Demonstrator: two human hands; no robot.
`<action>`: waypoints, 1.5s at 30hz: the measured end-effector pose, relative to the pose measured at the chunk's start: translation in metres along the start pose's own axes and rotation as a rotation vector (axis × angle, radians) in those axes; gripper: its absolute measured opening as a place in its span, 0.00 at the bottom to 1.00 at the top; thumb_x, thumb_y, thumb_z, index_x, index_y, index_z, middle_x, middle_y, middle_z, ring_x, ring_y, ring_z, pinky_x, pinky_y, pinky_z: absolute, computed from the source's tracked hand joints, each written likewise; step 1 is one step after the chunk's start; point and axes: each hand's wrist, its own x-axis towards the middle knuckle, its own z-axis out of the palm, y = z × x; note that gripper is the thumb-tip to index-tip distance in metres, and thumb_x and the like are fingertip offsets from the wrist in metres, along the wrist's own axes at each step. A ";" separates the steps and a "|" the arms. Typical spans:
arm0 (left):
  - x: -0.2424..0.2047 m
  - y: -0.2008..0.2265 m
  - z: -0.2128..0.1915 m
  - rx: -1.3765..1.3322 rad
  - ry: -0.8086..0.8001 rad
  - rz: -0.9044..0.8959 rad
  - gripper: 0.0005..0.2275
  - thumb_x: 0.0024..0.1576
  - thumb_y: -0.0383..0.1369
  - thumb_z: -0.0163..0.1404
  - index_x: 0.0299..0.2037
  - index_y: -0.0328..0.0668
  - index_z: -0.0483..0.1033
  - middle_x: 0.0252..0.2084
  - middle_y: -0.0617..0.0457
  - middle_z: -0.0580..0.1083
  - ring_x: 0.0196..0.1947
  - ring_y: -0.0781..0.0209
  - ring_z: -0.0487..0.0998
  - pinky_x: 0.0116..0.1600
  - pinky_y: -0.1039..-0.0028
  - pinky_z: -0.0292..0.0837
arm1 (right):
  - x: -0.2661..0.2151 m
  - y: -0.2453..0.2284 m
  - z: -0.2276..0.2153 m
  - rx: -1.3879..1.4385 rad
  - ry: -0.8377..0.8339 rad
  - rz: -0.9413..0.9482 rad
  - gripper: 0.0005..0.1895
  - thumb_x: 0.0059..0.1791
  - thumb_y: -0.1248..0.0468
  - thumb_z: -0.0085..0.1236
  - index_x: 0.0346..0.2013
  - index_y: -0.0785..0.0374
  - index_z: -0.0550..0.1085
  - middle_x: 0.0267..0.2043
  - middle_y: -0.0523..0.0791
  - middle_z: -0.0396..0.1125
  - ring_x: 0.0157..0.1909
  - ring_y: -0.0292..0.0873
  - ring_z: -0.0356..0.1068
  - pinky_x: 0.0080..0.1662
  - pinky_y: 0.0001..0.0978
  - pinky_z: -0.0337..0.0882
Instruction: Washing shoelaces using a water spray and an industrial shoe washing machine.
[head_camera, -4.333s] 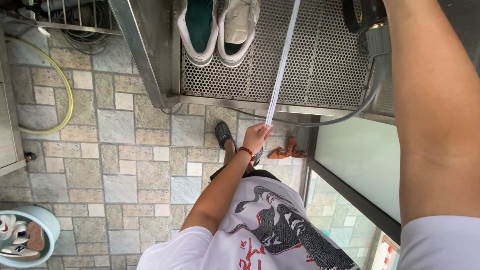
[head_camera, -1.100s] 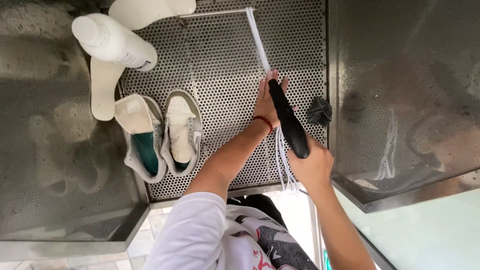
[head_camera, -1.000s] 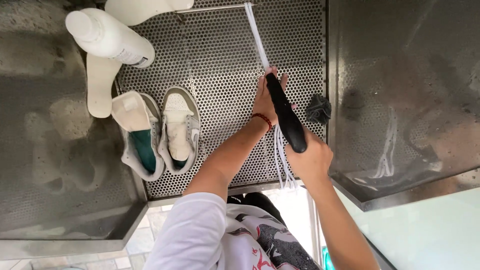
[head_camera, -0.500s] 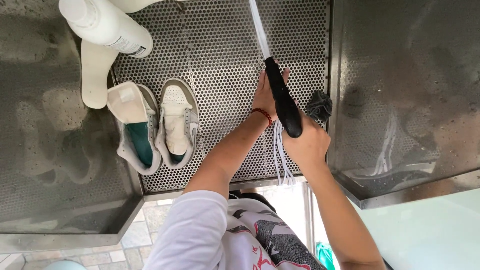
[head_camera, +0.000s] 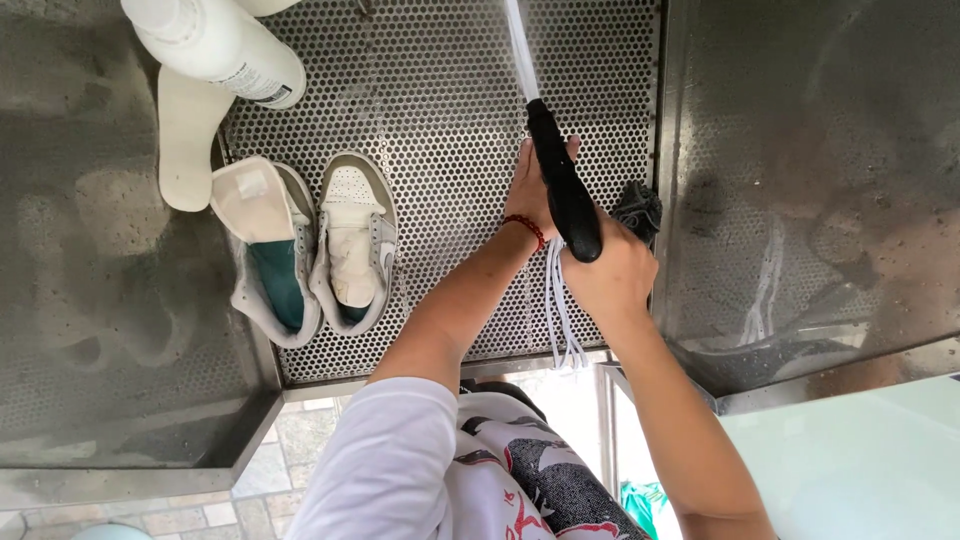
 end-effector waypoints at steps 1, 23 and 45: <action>0.000 0.000 0.000 0.000 0.002 0.000 0.37 0.63 0.50 0.39 0.76 0.44 0.32 0.77 0.34 0.44 0.78 0.41 0.36 0.79 0.58 0.23 | 0.000 -0.001 -0.001 0.000 0.002 -0.002 0.27 0.40 0.66 0.60 0.55 0.57 0.78 0.40 0.51 0.77 0.39 0.55 0.77 0.44 0.47 0.76; 0.003 0.001 -0.003 0.141 -0.057 0.005 0.36 0.64 0.49 0.37 0.76 0.33 0.37 0.78 0.33 0.34 0.77 0.39 0.27 0.77 0.56 0.24 | 0.029 -0.040 -0.033 0.065 0.094 -0.077 0.19 0.42 0.64 0.59 0.47 0.61 0.80 0.33 0.53 0.75 0.36 0.56 0.76 0.41 0.48 0.75; 0.111 -0.080 -0.111 0.697 0.375 0.605 0.23 0.51 0.25 0.53 0.60 0.41 0.75 0.67 0.45 0.67 0.70 0.48 0.62 0.71 0.51 0.51 | -0.217 0.136 -0.029 0.485 -0.054 0.464 0.15 0.37 0.65 0.67 0.36 0.68 0.76 0.23 0.52 0.69 0.26 0.47 0.67 0.35 0.36 0.70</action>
